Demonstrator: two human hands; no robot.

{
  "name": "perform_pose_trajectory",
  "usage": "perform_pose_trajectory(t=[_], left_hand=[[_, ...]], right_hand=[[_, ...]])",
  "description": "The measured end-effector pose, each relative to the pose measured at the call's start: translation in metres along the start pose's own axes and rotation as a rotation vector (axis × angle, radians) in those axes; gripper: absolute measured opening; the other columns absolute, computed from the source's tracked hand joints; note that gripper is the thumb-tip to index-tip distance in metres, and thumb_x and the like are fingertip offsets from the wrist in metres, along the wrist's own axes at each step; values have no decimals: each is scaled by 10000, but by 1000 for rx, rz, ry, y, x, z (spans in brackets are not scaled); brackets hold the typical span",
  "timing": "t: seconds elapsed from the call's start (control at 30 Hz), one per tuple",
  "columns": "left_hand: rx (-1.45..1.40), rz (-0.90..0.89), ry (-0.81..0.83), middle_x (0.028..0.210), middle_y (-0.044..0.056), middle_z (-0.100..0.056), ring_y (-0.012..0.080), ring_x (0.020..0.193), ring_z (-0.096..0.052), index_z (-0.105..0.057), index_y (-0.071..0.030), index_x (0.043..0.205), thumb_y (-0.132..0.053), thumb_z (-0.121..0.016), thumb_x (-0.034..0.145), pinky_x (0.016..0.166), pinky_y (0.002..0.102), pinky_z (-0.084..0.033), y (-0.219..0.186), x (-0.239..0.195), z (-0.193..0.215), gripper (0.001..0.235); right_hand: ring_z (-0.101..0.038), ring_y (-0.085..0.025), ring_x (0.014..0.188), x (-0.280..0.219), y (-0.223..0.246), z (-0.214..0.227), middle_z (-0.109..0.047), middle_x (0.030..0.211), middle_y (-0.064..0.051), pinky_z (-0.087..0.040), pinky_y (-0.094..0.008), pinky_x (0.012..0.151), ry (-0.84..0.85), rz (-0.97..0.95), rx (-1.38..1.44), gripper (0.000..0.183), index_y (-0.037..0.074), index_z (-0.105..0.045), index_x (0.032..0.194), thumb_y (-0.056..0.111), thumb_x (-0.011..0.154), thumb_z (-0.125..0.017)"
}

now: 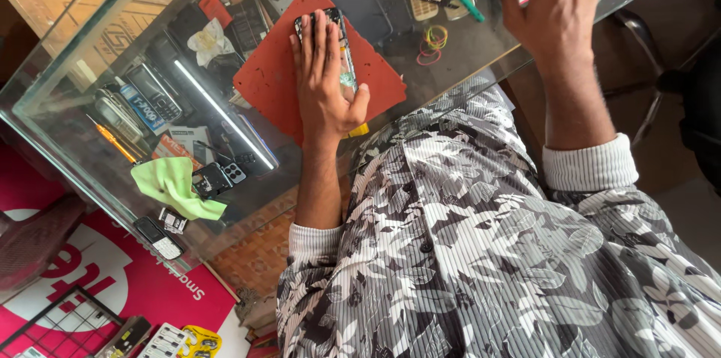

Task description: The person performs a phone repair by handling a battery, a screen assembly, and internal components on a glass workspace. They manipulate parts with their hands and check them against a yellow replacement part packet.

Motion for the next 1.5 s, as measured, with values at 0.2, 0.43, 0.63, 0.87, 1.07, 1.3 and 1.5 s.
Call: perform_pose_trajectory(t=[0.2, 0.43, 0.63, 0.87, 1.07, 1.3, 1.5], left_hand=[[-22, 33, -35, 1693, 219, -317, 421, 1625, -203, -375, 45, 1586, -198, -636, 745, 1354, 603, -107, -6, 3, 0, 914], [-24, 79, -18, 1681, 221, -344, 432, 1614, -223, -410, 47, 1571, -206, -660, 729, 1348, 598, -118, -8, 4, 3, 915], [-39, 101, -19, 1669, 221, -365, 436, 1605, -248, -430, 48, 1555, -203, -667, 710, 1342, 607, -127, -11, 8, 4, 912], [-62, 109, -40, 1670, 223, -368, 431, 1610, -255, -450, 45, 1546, -226, -696, 718, 1347, 607, -131, -11, 6, 3, 905], [-55, 121, -51, 1675, 204, -367, 414, 1610, -258, -472, 31, 1546, -228, -698, 716, 1348, 604, -135, -7, 5, 0, 898], [-75, 130, -76, 1681, 180, -372, 367, 1620, -269, -469, 18, 1558, -195, -680, 690, 1371, 574, -143, -4, 2, -2, 918], [-84, 138, -87, 1677, 187, -370, 370, 1613, -272, -466, 21, 1561, -185, -680, 677, 1368, 564, -146, -3, 2, -2, 933]], right_hand=[[-409, -478, 1347, 0, 18, 9, -461, 1407, -309, -264, -626, 1149, -114, 143, -163, 705, -129, -417, 1493, 352, 1036, -657], [-434, -456, 1332, -2, 36, 15, -471, 1409, -318, -311, -591, 1103, 4, 157, -11, 697, -121, -441, 1462, 400, 1072, -692], [-636, -303, 762, -45, -22, 67, -644, 866, -161, -500, -441, 700, 483, 10, 432, 233, 14, -620, 1035, 244, 998, -614], [-689, -401, 649, -65, -102, 4, -706, 785, -215, -549, -496, 561, 633, -55, -88, 771, -83, -424, 1519, 285, 907, -716], [-705, -417, 773, -33, -122, -59, -734, 903, -193, -574, -485, 680, 428, -84, 93, 876, -53, -197, 1644, 246, 1004, -715], [-738, -397, 877, -20, -132, -84, -758, 1025, -171, -584, -480, 718, 454, -84, 219, 772, 73, -274, 1651, 131, 977, -646], [-728, -414, 874, -21, -133, -86, -731, 1045, -209, -577, -491, 721, 430, -81, 176, 702, 40, -378, 1565, 105, 936, -682]])
Point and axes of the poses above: each hand's wrist, its own x-axis towards the middle knuckle, its own z-axis out of the back of the hand, y = z × x, the point moved 1 cm from there along x, towards the middle knuckle
